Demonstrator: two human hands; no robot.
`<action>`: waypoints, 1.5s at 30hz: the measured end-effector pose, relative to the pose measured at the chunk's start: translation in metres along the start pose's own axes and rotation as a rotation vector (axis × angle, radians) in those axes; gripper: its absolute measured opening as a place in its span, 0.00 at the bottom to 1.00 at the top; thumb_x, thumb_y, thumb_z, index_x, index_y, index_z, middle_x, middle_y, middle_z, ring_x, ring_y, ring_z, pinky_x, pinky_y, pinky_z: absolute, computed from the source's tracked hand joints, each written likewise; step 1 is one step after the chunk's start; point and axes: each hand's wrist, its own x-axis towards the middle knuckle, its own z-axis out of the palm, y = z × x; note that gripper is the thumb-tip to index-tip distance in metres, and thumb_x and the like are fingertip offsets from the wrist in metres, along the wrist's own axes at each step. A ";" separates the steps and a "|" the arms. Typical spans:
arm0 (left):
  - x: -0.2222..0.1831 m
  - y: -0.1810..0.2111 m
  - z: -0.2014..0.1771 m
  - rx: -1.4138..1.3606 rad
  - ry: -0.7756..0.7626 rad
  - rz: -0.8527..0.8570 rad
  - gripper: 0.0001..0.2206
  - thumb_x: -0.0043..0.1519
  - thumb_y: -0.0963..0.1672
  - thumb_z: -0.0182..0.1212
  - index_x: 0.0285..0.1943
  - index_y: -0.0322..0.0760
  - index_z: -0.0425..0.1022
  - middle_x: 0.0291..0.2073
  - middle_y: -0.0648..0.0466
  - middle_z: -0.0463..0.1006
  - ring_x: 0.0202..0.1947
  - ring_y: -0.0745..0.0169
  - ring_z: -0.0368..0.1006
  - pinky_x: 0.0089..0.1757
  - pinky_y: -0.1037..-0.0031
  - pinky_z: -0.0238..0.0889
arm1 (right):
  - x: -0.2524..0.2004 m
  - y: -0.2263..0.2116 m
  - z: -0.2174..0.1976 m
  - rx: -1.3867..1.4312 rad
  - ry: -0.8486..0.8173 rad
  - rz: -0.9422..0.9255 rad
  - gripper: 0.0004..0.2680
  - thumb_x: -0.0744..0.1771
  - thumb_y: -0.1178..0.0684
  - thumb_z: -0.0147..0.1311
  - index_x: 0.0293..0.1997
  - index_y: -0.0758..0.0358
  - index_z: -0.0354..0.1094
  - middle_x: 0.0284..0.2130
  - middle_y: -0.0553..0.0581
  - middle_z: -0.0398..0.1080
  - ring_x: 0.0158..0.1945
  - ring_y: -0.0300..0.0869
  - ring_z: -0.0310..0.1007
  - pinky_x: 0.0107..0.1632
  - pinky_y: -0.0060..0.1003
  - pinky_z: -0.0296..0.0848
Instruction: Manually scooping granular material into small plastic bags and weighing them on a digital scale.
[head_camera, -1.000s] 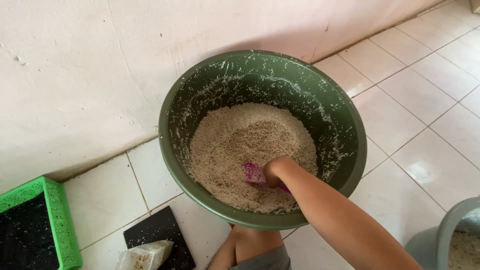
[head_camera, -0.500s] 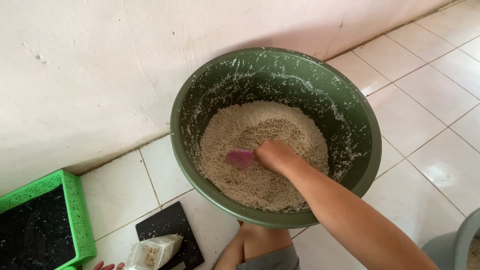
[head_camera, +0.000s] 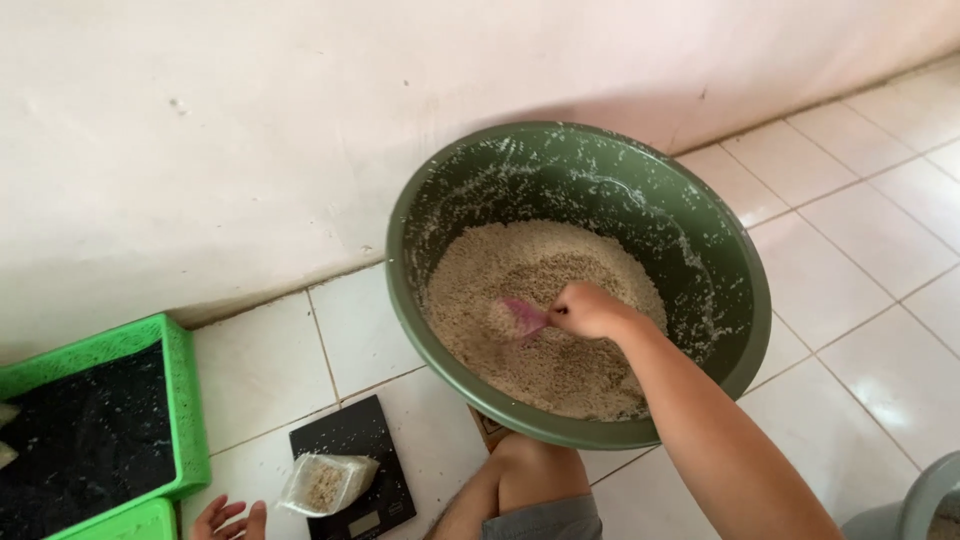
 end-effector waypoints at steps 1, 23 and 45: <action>-0.005 0.021 0.001 -0.005 0.010 -0.003 0.29 0.53 0.34 0.68 0.63 0.10 0.61 0.39 0.28 0.72 0.30 0.38 0.71 0.33 0.61 0.67 | 0.002 0.005 0.001 -0.009 0.003 -0.007 0.09 0.70 0.48 0.48 0.47 0.54 0.76 0.28 0.50 0.75 0.18 0.31 0.57 0.25 0.21 0.60; -0.053 0.237 -0.046 -0.005 -0.173 0.644 0.22 0.50 0.47 0.70 0.54 0.41 0.78 0.55 0.41 0.64 0.51 0.51 0.66 0.43 0.69 0.68 | -0.154 -0.114 -0.033 0.167 0.318 0.026 0.13 0.68 0.46 0.50 0.49 0.60 0.77 0.27 0.59 0.80 0.16 0.39 0.61 0.20 0.30 0.55; -0.047 0.261 -0.055 -0.050 -0.277 0.680 0.09 0.51 0.39 0.65 0.41 0.38 0.82 0.63 0.40 0.59 0.54 0.47 0.67 0.45 0.67 0.67 | -0.108 -0.191 0.140 -0.364 0.459 -0.797 0.06 0.68 0.54 0.48 0.42 0.62 0.71 0.21 0.51 0.73 0.16 0.34 0.67 0.15 0.24 0.66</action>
